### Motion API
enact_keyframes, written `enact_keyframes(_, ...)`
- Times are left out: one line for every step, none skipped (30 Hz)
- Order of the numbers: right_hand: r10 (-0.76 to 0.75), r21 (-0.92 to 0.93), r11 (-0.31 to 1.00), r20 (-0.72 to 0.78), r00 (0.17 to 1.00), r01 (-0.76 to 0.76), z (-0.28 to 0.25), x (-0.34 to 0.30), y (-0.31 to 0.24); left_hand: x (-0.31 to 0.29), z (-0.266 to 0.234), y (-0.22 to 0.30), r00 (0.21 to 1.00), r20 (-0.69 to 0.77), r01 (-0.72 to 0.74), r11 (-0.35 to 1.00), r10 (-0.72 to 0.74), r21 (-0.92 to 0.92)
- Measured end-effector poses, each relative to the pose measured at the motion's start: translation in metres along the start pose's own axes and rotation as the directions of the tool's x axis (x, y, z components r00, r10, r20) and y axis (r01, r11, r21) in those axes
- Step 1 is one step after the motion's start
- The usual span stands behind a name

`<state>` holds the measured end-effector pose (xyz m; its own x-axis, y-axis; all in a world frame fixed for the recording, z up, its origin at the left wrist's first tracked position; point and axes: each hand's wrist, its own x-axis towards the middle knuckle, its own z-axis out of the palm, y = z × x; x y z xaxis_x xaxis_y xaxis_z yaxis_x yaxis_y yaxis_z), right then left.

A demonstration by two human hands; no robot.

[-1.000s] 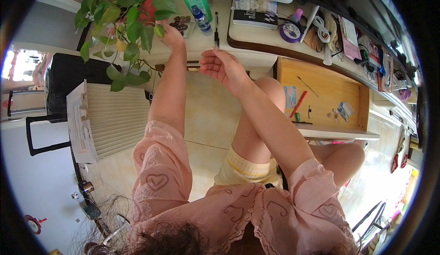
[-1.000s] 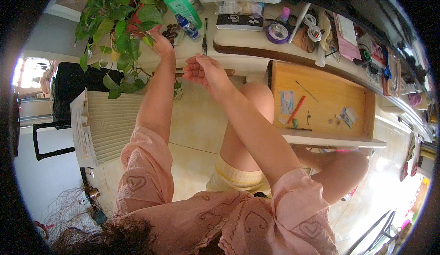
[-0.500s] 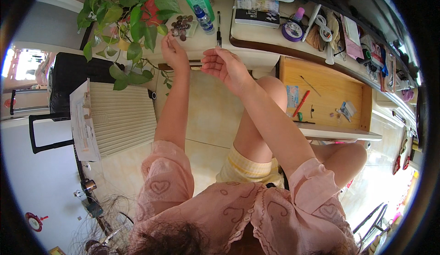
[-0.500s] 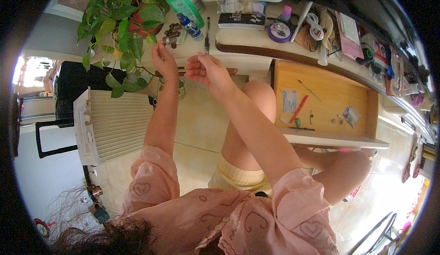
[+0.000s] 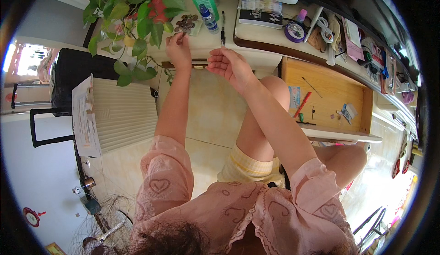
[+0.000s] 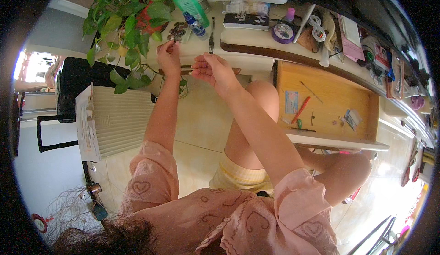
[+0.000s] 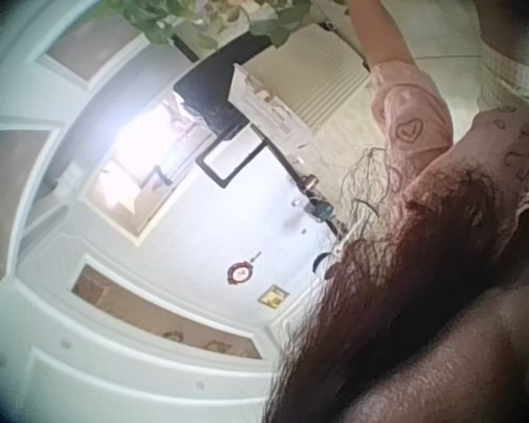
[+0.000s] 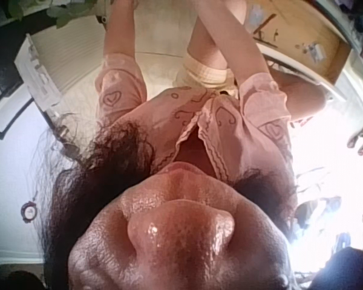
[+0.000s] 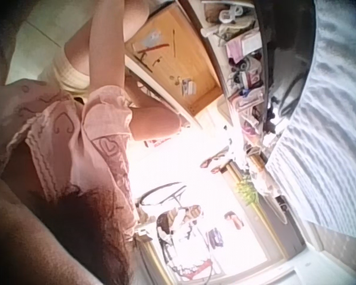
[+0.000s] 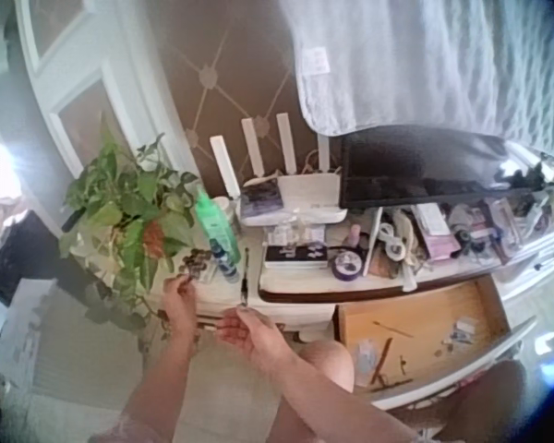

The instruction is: The person sits on the floor and sorts through small items in an open drawer, picking up and examining coins and small packets. They place some coins into a glass jar on the desk and continue to handle various small objects from the drawer.

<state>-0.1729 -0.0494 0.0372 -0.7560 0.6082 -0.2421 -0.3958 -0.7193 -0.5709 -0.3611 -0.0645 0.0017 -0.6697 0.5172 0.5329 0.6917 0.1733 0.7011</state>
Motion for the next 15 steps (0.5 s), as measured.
enact_keyframes(-0.003, -0.008, 1.0, -0.001, 1.0, 0.003, 0.0, 0.0, 0.0, 0.002, 0.0, -0.002, 1.0, -0.02, -0.011, 1.0, 0.012, 0.015)
enact_keyframes(-0.005, -0.017, 1.0, -0.001, 1.0, 0.005, 0.001, -0.001, 0.0, 0.003, 0.0, -0.004, 0.999, -0.039, -0.022, 0.999, 0.023, 0.031)
enact_keyframes(-0.003, -0.019, 1.0, -0.005, 1.0, 0.003, 0.001, -0.001, 0.0, 0.005, 0.001, -0.005, 0.998, -0.044, -0.031, 0.999, 0.033, 0.035)
enact_keyframes(-0.002, -0.021, 1.0, -0.008, 1.0, 0.001, 0.001, -0.001, -0.001, 0.006, 0.001, -0.005, 0.998, -0.05, -0.04, 0.998, 0.042, 0.038)
enact_keyframes(0.0, -0.023, 1.0, -0.012, 1.0, -0.001, 0.001, -0.001, -0.001, 0.007, 0.001, -0.006, 0.997, -0.055, -0.049, 0.998, 0.051, 0.042)
enact_keyframes(0.003, -0.022, 1.0, -0.013, 1.0, -0.003, 0.001, -0.001, 0.0, 0.01, 0.002, -0.009, 0.997, -0.058, -0.056, 0.998, 0.058, 0.038)
enact_keyframes(0.005, -0.021, 1.0, -0.014, 1.0, -0.005, 0.001, -0.001, 0.0, 0.012, 0.003, -0.013, 0.996, -0.061, -0.064, 0.997, 0.066, 0.034)
enact_keyframes(0.007, -0.021, 1.0, -0.016, 1.0, -0.008, 0.002, -0.001, 0.001, 0.013, 0.004, -0.016, 0.995, -0.064, -0.071, 0.997, 0.073, 0.03)
enact_keyframes(0.01, -0.021, 1.0, -0.016, 1.0, -0.01, 0.002, 0.0, 0.001, 0.013, 0.004, -0.015, 0.996, -0.065, -0.061, 0.998, 0.063, 0.034)
enact_keyframes(0.013, -0.021, 1.0, -0.017, 1.0, -0.013, 0.002, 0.0, 0.0, 0.013, 0.004, -0.014, 0.996, -0.067, -0.051, 0.998, 0.053, 0.038)
enact_keyframes(0.015, -0.021, 1.0, -0.017, 1.0, -0.016, 0.001, 0.0, 0.0, 0.013, 0.004, -0.013, 0.997, -0.069, -0.041, 0.998, 0.044, 0.042)
enact_keyframes(0.02, -0.028, 0.999, -0.019, 1.0, -0.02, 0.002, 0.0, 0.0, 0.012, 0.003, -0.014, 0.997, -0.063, -0.043, 0.998, 0.045, 0.037)
enact_keyframes(0.024, -0.034, 0.999, -0.021, 0.999, -0.024, 0.004, -0.001, -0.001, 0.01, 0.002, -0.015, 0.997, -0.058, -0.045, 0.998, 0.047, 0.033)
enact_keyframes(0.028, -0.041, 0.999, -0.023, 0.999, -0.029, 0.005, -0.001, -0.001, 0.008, 0.002, -0.016, 0.997, -0.052, -0.047, 0.999, 0.048, 0.028)
enact_keyframes(0.02, -0.031, 0.999, -0.014, 1.0, -0.02, 0.004, -0.001, 0.0, 0.007, 0.001, -0.015, 0.997, -0.044, -0.064, 0.998, 0.064, 0.009)
